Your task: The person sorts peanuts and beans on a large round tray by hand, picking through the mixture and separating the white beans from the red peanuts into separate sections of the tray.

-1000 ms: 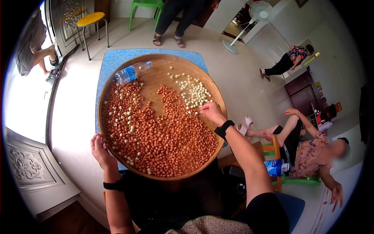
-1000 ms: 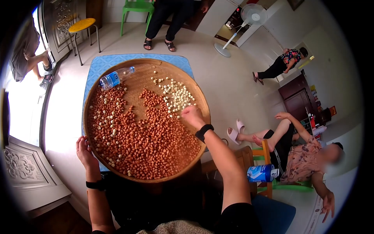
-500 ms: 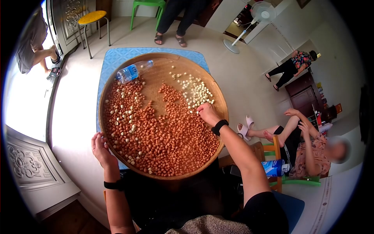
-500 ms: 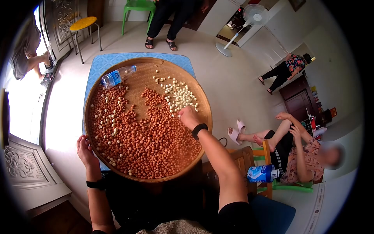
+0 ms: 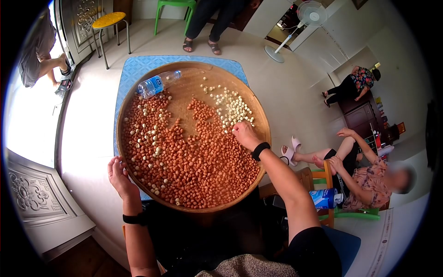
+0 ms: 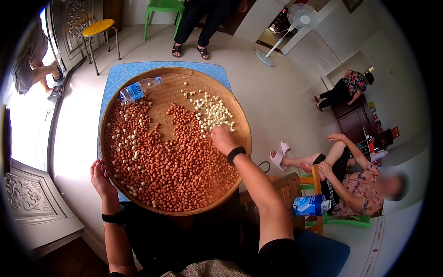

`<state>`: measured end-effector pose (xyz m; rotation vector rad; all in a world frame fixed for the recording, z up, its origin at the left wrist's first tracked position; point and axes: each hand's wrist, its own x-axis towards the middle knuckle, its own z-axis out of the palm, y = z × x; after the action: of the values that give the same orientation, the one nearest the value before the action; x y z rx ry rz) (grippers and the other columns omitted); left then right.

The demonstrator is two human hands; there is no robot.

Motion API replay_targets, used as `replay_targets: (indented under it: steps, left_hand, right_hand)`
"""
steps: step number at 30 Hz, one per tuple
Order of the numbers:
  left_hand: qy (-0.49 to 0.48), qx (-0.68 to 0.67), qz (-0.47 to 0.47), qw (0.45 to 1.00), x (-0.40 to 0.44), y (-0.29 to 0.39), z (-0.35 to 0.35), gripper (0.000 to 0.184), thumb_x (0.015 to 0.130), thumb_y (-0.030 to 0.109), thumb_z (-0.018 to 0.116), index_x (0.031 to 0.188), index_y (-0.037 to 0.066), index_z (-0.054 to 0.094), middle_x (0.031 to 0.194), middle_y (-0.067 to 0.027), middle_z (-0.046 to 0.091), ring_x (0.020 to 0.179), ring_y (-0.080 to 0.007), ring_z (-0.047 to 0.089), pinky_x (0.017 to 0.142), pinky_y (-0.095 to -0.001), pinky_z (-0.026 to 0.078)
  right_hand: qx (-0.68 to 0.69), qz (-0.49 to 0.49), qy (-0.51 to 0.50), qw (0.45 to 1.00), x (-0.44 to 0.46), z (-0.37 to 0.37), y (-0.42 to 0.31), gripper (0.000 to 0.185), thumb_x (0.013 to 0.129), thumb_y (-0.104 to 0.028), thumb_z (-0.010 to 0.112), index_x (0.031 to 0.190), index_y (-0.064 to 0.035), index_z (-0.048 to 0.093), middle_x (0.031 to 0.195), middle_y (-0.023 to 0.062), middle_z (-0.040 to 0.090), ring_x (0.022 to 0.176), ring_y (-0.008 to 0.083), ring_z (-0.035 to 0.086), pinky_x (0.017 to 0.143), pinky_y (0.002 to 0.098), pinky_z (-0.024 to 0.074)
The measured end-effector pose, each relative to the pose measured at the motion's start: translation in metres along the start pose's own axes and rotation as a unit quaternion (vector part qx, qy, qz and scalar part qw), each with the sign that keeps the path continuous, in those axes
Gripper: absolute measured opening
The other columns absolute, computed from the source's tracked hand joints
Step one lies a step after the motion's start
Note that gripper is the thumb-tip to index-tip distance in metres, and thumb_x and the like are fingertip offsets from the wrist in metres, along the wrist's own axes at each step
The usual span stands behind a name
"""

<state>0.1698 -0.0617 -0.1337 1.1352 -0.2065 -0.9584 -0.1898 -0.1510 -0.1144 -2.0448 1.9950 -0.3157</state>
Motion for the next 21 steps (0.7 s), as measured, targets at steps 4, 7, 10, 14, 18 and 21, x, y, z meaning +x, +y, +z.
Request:
replay_targets:
  steps: [4, 7, 10, 14, 18, 21]
  left_hand:
    - [-0.001, 0.001, -0.001, 1.0, 0.001, -0.001, -0.001, 0.01, 0.084, 0.015, 0.049, 0.09, 0.007, 0.053, 0.083, 0.0022, 0.054, 0.064, -0.0015, 0.042, 0.053, -0.0142, 0.032]
    - [0.003, 0.002, -0.001, 1.0, 0.001, -0.001, -0.001, 0.011, 0.084, 0.015, 0.049, 0.09, 0.007, 0.053, 0.083, 0.002, 0.054, 0.065, -0.0019, 0.042, 0.054, -0.0147, 0.032]
    - [0.003, 0.003, -0.002, 1.0, 0.001, -0.001, 0.0, 0.011, 0.084, 0.015, 0.049, 0.091, 0.007, 0.053, 0.084, 0.002, 0.054, 0.066, -0.0021, 0.042, 0.055, -0.0151, 0.032]
    - [0.0, 0.003, -0.002, 1.0, 0.0, 0.0, 0.0, 0.011, 0.084, 0.015, 0.049, 0.091, 0.007, 0.053, 0.083, 0.002, 0.054, 0.066, -0.0021, 0.042, 0.055, -0.0149, 0.032]
    - [0.001, 0.005, -0.001, 1.0, -0.001, 0.001, 0.001, 0.011, 0.084, 0.015, 0.049, 0.09, 0.007, 0.052, 0.082, 0.0021, 0.054, 0.065, -0.0017, 0.042, 0.054, -0.0145, 0.032]
    - [-0.006, 0.003, 0.004, 1.0, -0.001, 0.0, 0.001, 0.01, 0.084, 0.015, 0.049, 0.089, 0.007, 0.052, 0.082, 0.0024, 0.054, 0.064, -0.0012, 0.042, 0.053, -0.0141, 0.032]
  right_hand:
    - [0.031, 0.054, 0.0, 0.998, 0.006, -0.007, 0.007, 0.019, 0.078, -0.012, 0.045, 0.078, 0.0037, 0.056, 0.08, 0.0233, 0.057, 0.076, 0.0372, 0.055, 0.07, 0.0418, 0.0445]
    - [0.015, 0.108, 0.003, 0.994, 0.007, -0.019, 0.003, 0.026, 0.08, -0.018, 0.042, 0.081, 0.0041, 0.055, 0.084, 0.025, 0.057, 0.08, 0.039, 0.055, 0.072, 0.0438, 0.0436]
    - [-0.007, 0.148, 0.006, 0.989, 0.009, -0.027, 0.0, 0.031, 0.081, -0.024, 0.041, 0.083, 0.0035, 0.056, 0.087, 0.0258, 0.057, 0.082, 0.0391, 0.055, 0.073, 0.0447, 0.043]
    - [-0.027, 0.175, 0.015, 0.984, 0.003, -0.038, -0.01, 0.039, 0.082, -0.034, 0.044, 0.082, 0.0019, 0.058, 0.085, 0.0234, 0.059, 0.08, 0.0371, 0.056, 0.072, 0.0439, 0.043]
    - [-0.029, 0.131, 0.003, 0.991, 0.0, -0.038, -0.014, 0.038, 0.081, -0.036, 0.049, 0.076, -0.0008, 0.06, 0.08, 0.019, 0.06, 0.077, 0.0334, 0.057, 0.07, 0.0422, 0.0434]
    - [0.044, 0.08, -0.018, 0.996, 0.001, -0.016, -0.012, 0.025, 0.078, -0.026, 0.056, 0.073, -0.0018, 0.061, 0.075, 0.0157, 0.061, 0.072, 0.0298, 0.058, 0.067, 0.0396, 0.0441]
